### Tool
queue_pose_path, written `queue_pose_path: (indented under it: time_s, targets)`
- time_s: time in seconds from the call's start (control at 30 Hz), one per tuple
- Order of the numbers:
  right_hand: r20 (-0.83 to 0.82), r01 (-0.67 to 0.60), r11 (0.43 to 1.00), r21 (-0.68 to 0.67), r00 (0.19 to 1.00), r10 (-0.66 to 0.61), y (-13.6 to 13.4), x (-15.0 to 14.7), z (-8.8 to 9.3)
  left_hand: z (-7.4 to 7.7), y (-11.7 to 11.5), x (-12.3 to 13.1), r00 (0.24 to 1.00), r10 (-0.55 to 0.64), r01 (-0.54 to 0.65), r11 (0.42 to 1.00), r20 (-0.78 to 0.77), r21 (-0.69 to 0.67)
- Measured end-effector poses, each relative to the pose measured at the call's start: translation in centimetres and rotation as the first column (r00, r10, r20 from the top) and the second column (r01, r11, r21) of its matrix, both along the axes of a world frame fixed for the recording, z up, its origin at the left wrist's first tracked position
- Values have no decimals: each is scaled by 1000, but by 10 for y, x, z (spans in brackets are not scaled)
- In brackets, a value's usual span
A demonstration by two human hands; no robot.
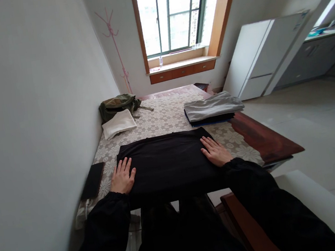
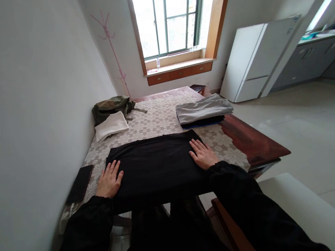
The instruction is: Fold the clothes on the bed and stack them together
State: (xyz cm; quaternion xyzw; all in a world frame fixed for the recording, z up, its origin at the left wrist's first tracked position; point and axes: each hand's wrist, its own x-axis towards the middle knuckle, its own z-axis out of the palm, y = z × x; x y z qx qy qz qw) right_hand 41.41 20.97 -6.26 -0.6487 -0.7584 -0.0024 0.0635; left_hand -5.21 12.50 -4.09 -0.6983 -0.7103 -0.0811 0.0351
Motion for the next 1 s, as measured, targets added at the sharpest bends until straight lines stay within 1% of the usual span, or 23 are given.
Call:
queue_pose_path:
  time_s: [0.1, 0.17, 0.2, 0.23, 0.3, 0.37, 0.43, 0.5, 0.53, 0.6, 0.77, 0.93, 1.0]
  targets:
    - [16, 43, 999, 29, 999, -44, -9, -4, 5, 1, -9, -6, 999, 40, -39, 999, -25, 11]
    - [11, 30, 998, 63, 999, -31, -22, -18, 9, 3, -18, 4, 998, 58, -58, 998, -39, 4]
    - [-2, -3, 997, 78, 1000, 4, -31, -29, 10, 3, -23, 15, 998, 43, -43, 999, -36, -4]
    - [-22, -60, 994, 86, 998, 62, -41, -43, 11, 3, -28, 29, 1000, -2, 1, 1000, -20, -12]
    - [-74, -190, 978, 85, 978, 196, -63, -76, 14, 1, -38, 66, 984, -173, 175, 984, 32, -39]
    - [-108, -308, 949, 71, 943, 314, -84, -112, 15, -2, -45, 106, 958, -280, 281, 959, 64, -14]
    - [-123, -378, 924, 63, 916, 383, -97, -140, 16, -5, -49, 136, 945, -318, 317, 948, 79, 26]
    - [-125, -391, 917, 80, 909, 398, -103, -153, 15, -7, -51, 148, 941, -328, 324, 944, 79, 63]
    - [-122, -388, 916, 99, 909, 398, -104, -153, 13, -8, -52, 148, 941, -330, 325, 942, 73, 81]
    - [-111, -376, 914, 149, 913, 394, -103, -145, 11, -8, -52, 137, 943, -328, 321, 940, 49, 111]
    - [-59, -327, 912, 247, 934, 351, -98, -106, 6, -5, -54, 97, 963, -268, 267, 952, -13, 153]
    - [-9, -255, 919, 301, 963, 270, -93, -72, 1, -8, -57, 68, 986, -164, 161, 969, 2, 186]
    - [-2, -215, 920, 328, 974, 228, -90, -54, -2, -11, -60, 56, 990, -142, 138, 970, 3, 202]
